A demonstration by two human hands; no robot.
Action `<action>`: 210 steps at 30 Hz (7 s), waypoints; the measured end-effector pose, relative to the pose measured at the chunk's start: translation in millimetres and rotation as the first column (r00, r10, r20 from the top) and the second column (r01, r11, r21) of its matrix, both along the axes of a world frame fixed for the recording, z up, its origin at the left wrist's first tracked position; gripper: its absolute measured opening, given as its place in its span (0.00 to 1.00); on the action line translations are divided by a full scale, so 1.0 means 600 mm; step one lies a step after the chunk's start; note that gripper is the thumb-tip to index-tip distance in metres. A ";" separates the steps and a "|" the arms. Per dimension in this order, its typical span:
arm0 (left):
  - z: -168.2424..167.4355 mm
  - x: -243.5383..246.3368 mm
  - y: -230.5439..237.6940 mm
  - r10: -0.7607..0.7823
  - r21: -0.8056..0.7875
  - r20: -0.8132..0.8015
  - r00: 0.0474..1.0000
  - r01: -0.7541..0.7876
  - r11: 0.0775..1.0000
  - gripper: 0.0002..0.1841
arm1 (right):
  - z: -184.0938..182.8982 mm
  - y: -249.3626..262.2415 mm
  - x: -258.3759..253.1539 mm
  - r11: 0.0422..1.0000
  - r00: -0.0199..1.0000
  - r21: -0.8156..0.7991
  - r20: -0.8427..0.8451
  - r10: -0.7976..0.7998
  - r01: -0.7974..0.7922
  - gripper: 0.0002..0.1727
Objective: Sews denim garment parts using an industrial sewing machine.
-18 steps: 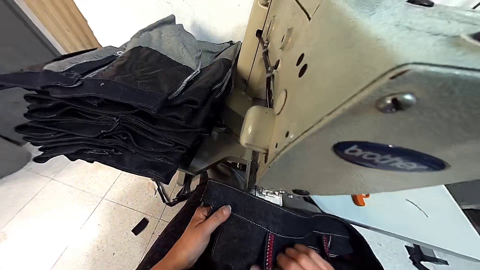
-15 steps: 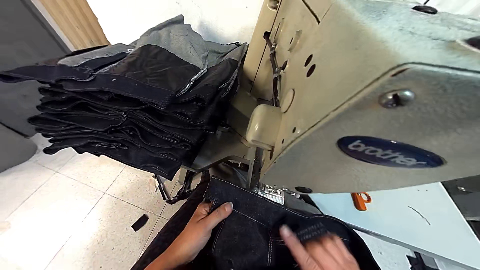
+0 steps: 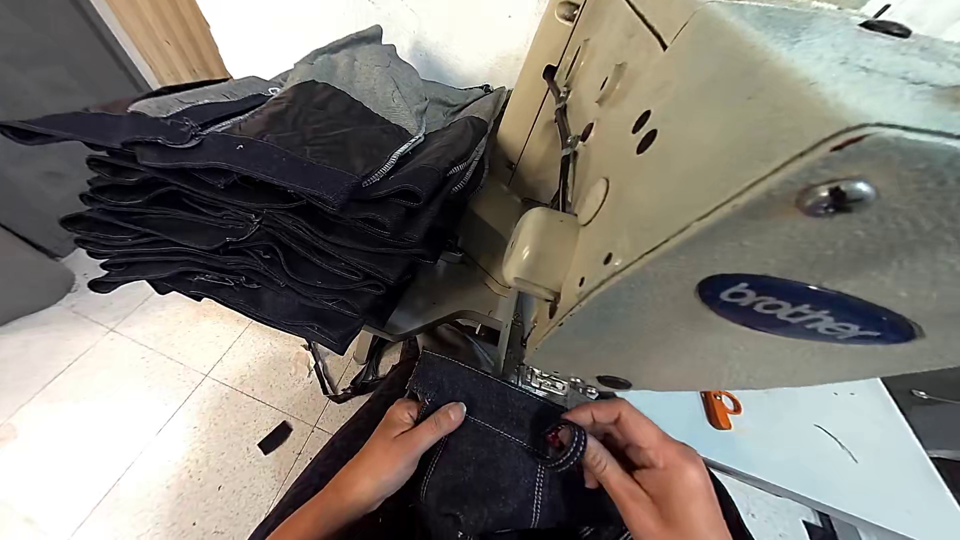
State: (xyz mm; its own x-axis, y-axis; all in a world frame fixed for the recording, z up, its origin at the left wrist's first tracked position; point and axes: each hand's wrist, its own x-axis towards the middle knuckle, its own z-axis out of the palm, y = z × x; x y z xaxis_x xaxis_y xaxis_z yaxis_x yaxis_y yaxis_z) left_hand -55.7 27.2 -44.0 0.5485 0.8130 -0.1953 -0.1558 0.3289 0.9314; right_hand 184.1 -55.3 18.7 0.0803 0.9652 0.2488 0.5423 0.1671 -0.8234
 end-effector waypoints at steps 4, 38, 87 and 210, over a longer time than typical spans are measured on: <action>0.000 -0.016 0.010 -0.009 0.150 -0.251 0.968 0.048 0.987 0.16 | -0.029 0.020 0.019 0.983 0.986 0.176 0.152 -0.072 0.044 0.04; 0.035 0.056 0.039 0.232 0.924 -0.313 0.921 0.352 -0.149 0.16 | -0.093 0.003 0.057 0.988 0.988 0.101 0.090 -0.126 0.117 0.22; 0.058 0.068 0.075 0.095 0.625 -0.622 0.777 0.420 0.658 0.29 | -0.089 0.019 0.069 0.968 0.937 0.189 0.274 -0.216 0.168 0.28; 0.032 0.059 0.021 0.381 0.922 -0.191 0.904 0.299 -0.246 0.11 | -0.044 0.022 0.026 0.946 0.822 0.318 0.553 -0.136 -0.058 0.15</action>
State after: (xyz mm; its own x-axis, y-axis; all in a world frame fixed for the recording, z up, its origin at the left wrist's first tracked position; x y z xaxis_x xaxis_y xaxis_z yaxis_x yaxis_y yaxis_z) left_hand -20.3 39.6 -25.0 0.6795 0.1829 0.7106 0.2411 -0.9703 0.0192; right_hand 199.5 -42.3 -7.7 -0.1307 0.8296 0.5429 0.9026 0.3261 -0.2811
